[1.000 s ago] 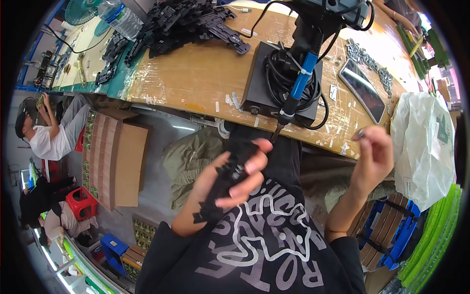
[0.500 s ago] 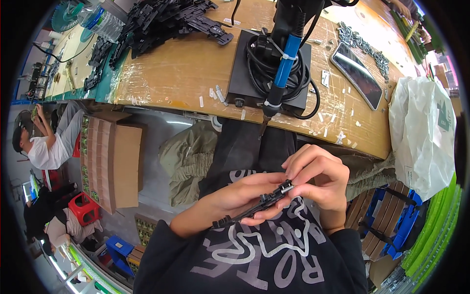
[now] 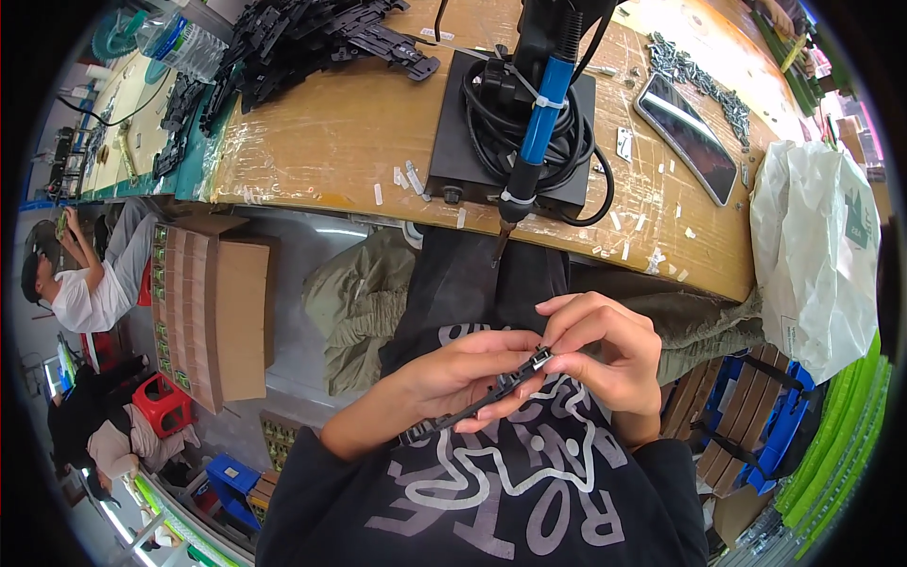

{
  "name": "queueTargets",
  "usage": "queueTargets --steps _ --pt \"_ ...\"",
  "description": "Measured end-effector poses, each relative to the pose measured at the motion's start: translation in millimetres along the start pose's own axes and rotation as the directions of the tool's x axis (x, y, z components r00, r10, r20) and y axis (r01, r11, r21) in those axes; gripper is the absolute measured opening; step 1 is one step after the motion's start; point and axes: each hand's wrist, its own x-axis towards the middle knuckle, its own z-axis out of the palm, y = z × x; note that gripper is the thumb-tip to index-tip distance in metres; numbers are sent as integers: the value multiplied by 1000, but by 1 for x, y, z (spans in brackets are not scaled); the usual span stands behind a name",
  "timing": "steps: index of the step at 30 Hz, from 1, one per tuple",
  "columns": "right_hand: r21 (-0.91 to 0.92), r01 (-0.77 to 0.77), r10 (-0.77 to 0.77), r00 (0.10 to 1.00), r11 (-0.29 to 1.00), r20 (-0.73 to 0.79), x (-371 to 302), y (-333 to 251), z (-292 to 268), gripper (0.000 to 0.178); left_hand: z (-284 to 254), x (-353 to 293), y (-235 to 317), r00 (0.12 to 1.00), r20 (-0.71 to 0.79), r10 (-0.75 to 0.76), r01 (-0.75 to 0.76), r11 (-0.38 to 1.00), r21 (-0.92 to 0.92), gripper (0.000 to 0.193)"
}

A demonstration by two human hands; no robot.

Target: The person picks up plastic parts and metal components by hand, inserts the metal components into the plastic parts, and presses the assembled parts against a mounted heated tool tip.

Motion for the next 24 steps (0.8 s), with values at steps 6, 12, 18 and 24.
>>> queueTargets --steps 6,12,18,24 --pt "-80 5 -5 1000 997 4 -2 -3 -1 14 -4 1 -1 999 -7 -50 50 998 -27 23" --pt "-166 2 -3 1000 986 -11 -4 -4 1 16 -8 2 -5 999 -8 -46 45 998 -32 21" --pt "-195 40 -29 998 980 57 -3 4 -3 15 -2 1 -4 999 -49 5 -6 1000 -19 19" --pt "-95 162 -154 984 982 84 -10 28 -3 16 -4 2 -10 989 -146 36 -35 999 13 21"
